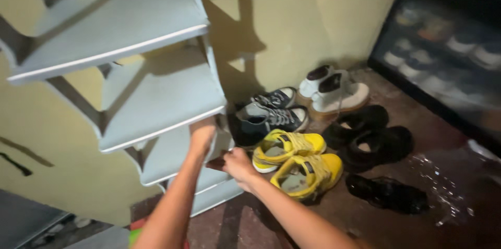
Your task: The person wipes the surfaces of a white plastic shoe rack with a cloth. They clean each shelf from top to bottom, moving the cloth across the surfaces. The rack remains in place next to a wall with several pairs of shoes on the floor nearby.
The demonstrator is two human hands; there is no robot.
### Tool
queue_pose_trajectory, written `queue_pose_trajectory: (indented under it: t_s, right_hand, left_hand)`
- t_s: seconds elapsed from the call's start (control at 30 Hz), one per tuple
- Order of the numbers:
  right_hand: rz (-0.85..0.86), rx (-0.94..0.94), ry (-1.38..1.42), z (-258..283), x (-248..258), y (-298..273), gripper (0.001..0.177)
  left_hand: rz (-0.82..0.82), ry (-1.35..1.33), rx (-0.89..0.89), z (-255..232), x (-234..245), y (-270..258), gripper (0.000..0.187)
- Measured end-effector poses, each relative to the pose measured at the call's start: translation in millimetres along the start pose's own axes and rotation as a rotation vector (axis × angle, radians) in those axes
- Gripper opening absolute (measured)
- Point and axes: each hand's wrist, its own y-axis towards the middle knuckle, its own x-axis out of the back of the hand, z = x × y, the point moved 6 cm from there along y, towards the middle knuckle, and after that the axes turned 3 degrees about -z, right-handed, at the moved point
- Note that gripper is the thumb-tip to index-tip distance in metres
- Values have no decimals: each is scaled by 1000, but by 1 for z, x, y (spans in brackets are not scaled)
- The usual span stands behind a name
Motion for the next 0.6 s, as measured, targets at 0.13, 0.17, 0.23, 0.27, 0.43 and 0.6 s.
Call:
queue_pose_trajectory:
  t_s: [0.13,0.17,0.23,0.27,0.43,0.6]
  right_hand:
    - [-27,21,-26,-8,14,6,16]
    - [12,30,58,-8,12,7,16]
    - [50,31,108,-7,5,4,18]
    - [51,23,74,-4,0,4,19]
    - [-50,27,-144,9,8,-6,21]
    - [0,69,-34,11,-8,-8,25]
  left_hand:
    - [278,-40,547,10,-18,-33,38]
    - [270,-80,553,7,-15,-42,38]
    - [267,-93,555,5,-11,-46,42]
    - [274,-67,551,6,-9,-42,43]
    - [131,-16,241,0,-14,-4,27]
    - [-148,-173,200,-21,10,-2,24]
